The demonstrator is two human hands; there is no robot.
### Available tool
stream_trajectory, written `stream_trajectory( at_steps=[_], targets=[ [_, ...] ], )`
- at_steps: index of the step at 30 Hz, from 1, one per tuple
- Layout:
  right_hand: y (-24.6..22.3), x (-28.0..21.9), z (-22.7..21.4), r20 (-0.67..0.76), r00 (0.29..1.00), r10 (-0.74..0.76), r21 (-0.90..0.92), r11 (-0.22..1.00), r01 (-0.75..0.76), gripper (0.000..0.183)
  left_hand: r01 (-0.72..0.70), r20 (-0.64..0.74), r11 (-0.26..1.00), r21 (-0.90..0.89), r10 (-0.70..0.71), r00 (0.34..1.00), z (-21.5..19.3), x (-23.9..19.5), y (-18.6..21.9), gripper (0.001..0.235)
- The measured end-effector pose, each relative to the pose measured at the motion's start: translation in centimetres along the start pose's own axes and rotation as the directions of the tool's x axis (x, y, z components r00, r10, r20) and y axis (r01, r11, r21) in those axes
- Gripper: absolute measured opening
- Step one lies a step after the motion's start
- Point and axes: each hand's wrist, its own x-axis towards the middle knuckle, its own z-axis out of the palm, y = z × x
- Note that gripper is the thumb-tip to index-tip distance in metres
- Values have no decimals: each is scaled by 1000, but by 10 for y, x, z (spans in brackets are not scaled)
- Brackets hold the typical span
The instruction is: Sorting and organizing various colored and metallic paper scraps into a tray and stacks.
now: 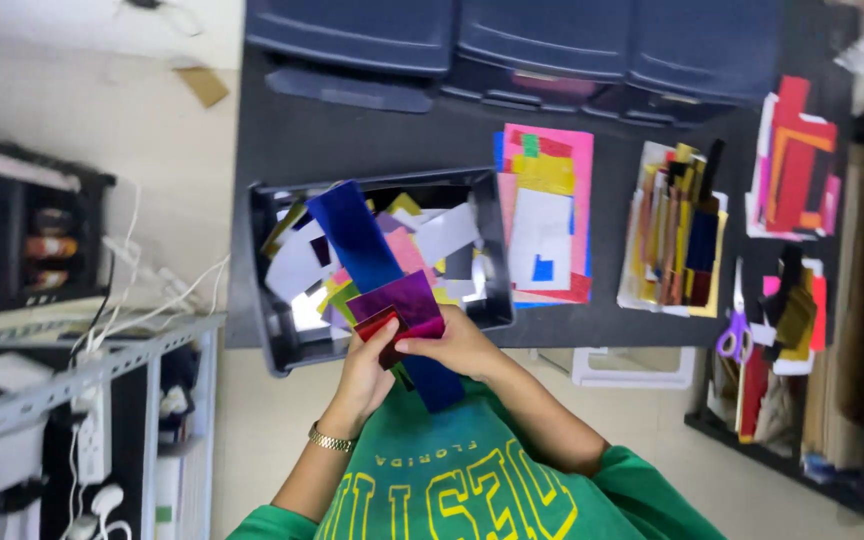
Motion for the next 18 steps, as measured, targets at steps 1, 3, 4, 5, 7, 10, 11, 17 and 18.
stream_trajectory(
  at_steps=[1, 3, 4, 5, 7, 10, 11, 17, 18],
  targets=[
    [-3, -3, -8, -39, 999, -2, 73, 997, 5, 33, 37, 29, 996, 87, -40, 999, 13, -1, 1, 21],
    [18, -8, -26, -105, 994, -4, 154, 988, 20, 19, 81, 71, 978, 192, -96, 993, 24, 7, -12, 21],
    [41, -10, -37, -166, 986, 8, 213, 977, 28, 18, 140, 89, 942, 305, -175, 981, 21, 18, -27, 31],
    [65, -12, -47, -219, 975, 24, 270, 962, 37, 18, 192, 94, 891, 412, -251, 963, 18, 27, -43, 41],
    [77, -26, -77, -279, 959, 39, 281, 959, 43, 19, 150, 174, 869, 472, -258, 950, 43, 22, -54, 45],
    [95, -44, -145, -444, 886, 130, 267, 964, -8, 24, 2, 446, 860, 510, -266, 855, 92, 9, -61, 59],
    [101, -50, -172, -551, 810, 200, 251, 966, -68, 30, -90, 622, 875, 475, -262, 738, 112, 4, -63, 70],
    [148, -72, -366, -857, 493, 150, 126, 989, -82, 36, -78, 618, 812, 579, -374, 692, 157, 5, -116, 59],
    [135, -72, -375, -858, 493, 146, 124, 989, -78, 36, -83, 621, 812, 578, -371, 690, 159, 10, -131, 59]
  ],
)
